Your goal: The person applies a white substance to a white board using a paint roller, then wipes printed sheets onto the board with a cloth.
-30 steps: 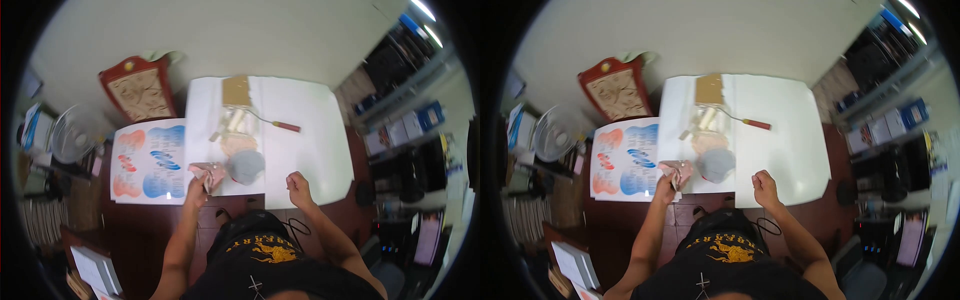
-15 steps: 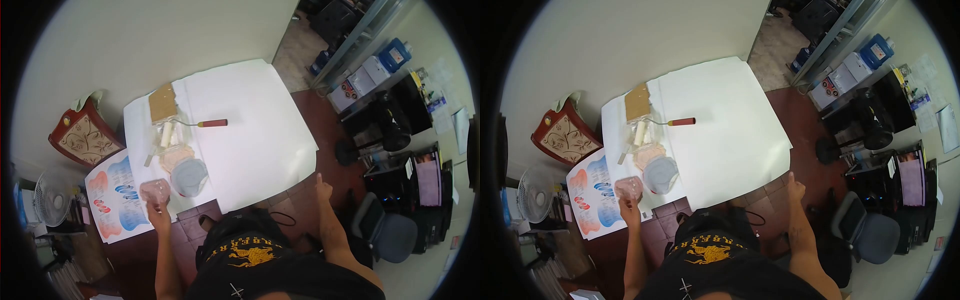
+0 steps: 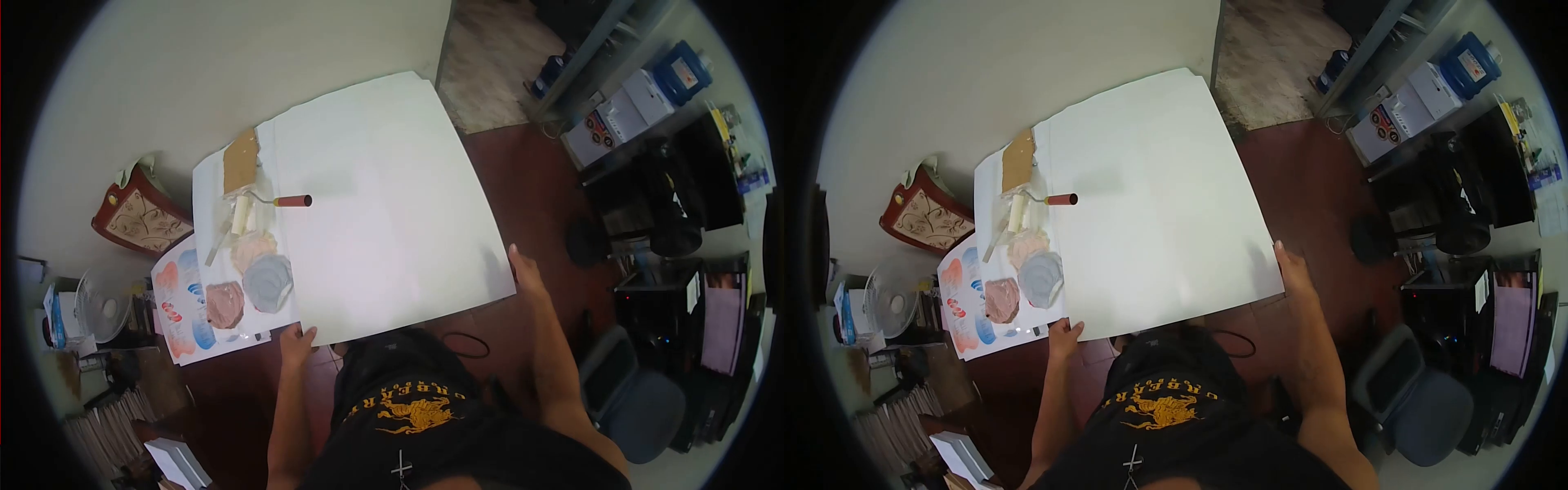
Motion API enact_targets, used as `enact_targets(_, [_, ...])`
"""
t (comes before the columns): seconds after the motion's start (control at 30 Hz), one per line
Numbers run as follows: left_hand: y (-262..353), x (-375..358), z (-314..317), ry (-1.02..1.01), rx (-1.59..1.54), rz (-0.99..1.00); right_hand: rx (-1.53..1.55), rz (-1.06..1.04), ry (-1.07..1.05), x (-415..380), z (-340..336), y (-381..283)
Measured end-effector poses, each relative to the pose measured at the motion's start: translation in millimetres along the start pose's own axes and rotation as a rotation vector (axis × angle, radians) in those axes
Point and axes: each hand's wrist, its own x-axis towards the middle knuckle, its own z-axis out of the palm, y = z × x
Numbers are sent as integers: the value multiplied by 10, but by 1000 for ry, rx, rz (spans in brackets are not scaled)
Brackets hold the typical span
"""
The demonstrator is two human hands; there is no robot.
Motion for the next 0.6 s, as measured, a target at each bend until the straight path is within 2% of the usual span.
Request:
enact_targets(0.07, [-7, 51, 70, -15, -276, -150, 111, 47, -151, 108, -60, -150])
enact_targets(0.1, [50, 89, 66, -51, -260, -66, 167, 62, -218, 198, -104, -258])
enact_targets(0.2, [98, -58, 30, -169, -252, 114, 188, -84, -194, 189, -129, -454])
enact_targets(0.27, [276, -220, 22, -206, -327, 219, 26, -296, -126, 172, -254, -387])
enact_targets(0.3, [317, -309, 82, -184, -348, 237, -53, -398, -96, 156, -243, -365])
enact_targets(0.33, [318, -342, 150, -167, -318, 198, 5, -423, -129, 57, -201, -500])
enact_targets(0.4, [252, -333, 283, -152, -249, 112, 124, -452, -182, -218, -207, -673])
enact_targets(0.5, [212, -201, 420, -179, -386, 271, 165, -393, -283, 22, -300, -472])
enact_targets(0.6, [88, 20, 457, -167, -334, 296, 304, -364, -346, -439, -175, -961])
